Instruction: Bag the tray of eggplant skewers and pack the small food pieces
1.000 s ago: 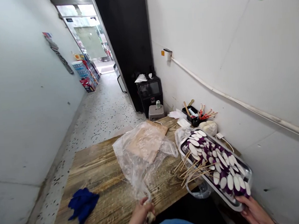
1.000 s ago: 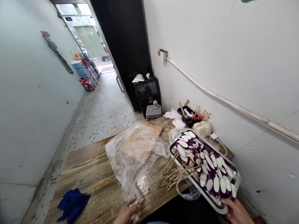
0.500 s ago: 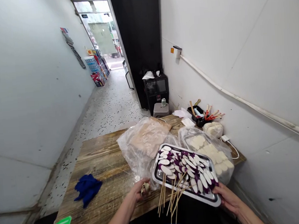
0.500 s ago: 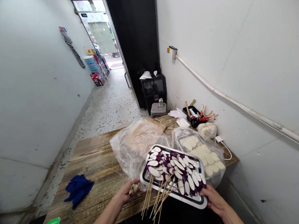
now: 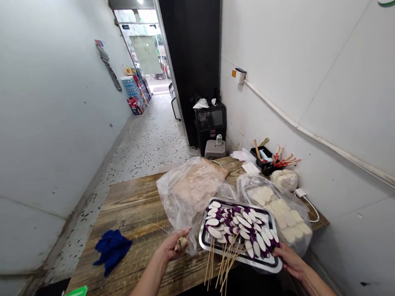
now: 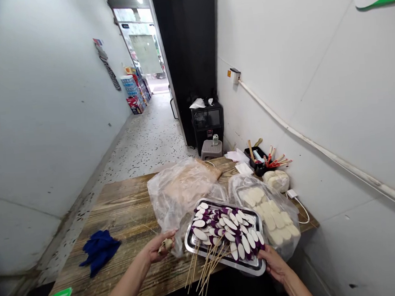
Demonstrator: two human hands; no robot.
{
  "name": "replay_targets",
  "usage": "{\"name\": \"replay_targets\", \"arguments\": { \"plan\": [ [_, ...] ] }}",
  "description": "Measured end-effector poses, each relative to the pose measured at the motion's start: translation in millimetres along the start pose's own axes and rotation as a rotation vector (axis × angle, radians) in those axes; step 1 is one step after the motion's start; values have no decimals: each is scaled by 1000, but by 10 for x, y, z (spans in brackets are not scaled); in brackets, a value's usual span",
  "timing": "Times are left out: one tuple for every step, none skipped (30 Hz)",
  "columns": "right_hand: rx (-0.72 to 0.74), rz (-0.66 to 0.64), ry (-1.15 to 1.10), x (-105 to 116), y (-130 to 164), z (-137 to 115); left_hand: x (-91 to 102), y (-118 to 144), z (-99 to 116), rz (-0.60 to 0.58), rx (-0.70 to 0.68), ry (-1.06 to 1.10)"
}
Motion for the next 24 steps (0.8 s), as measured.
{"name": "replay_targets", "arguments": {
  "plan": [
    [-2,4,8,12,-2,-4,-15,4,46,12,2,-23],
    [-4,8,13,17,-6,-4,-36,24,97,18,1,-46],
    [-6,10,15,15,-13,2,-61,60,155,18,-2,-67],
    [-6,11,17,6,-24,13,-93,108,218,-1,-2,-83],
    [-6,10,16,-10,-38,29,-133,162,285,-41,-6,-88],
    [-5,7,13,-31,-55,49,-178,215,353,-94,-10,-83],
    [-4,3,8,-57,-75,70,-227,260,419,-147,-20,-69],
    [-3,-3,2,-87,-98,91,-275,292,482,-187,-35,-46],
    [-1,-11,-6,-120,-121,111,-319,307,539,-211,-51,-17],
    [1,-20,-15,-155,-143,127,-356,306,589,-217,-64,8],
    [3,-31,-24,-191,-165,141,-385,292,632,-205,-70,25],
    [4,-42,-33,-229,-185,152,-406,269,669,-195,-69,35],
    [6,-54,-42,-269,-205,161,-422,243,702,-195,-67,39],
    [6,-66,-50,-310,-226,167,-434,220,732,-209,-55,29],
    [7,-78,-59,-351,-249,172,-441,204,759,-232,-37,7],
    [7,-90,-67,-393,-275,175,-444,198,783,-255,-16,-19],
    [10,-101,-75,-435,-308,175,-444,203,804,-280,5,-44],
    [13,-110,-83,-476,-347,174,-443,219,822,-300,24,-67],
    [18,-118,-91,-515,-392,170,-440,245,835,-315,38,-85],
    [23,-125,-97,-552,-442,163,-437,279,841,-328,48,-102],
    [28,-130,-103,-587,-496,153,-433,319,838,-341,60,-120],
    [33,-134,-109,-620,-552,141,-429,362,825,-358,76,-147],
    [38,-136,-115,-652,-607,127,-423,405,802,-377,96,-182],
    [44,-137,-122,-683,-661,110,-413,446,771,-394,117,-224]
  ]
}}
Point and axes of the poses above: each hand's wrist, its own y-axis away from the middle knuckle, its own x-axis out of the back of the hand, z = x × y, the point moved 2 cm from there along -y, towards the middle knuckle, and after that the axes turned 13 degrees about -z, right-handed, at the moved point
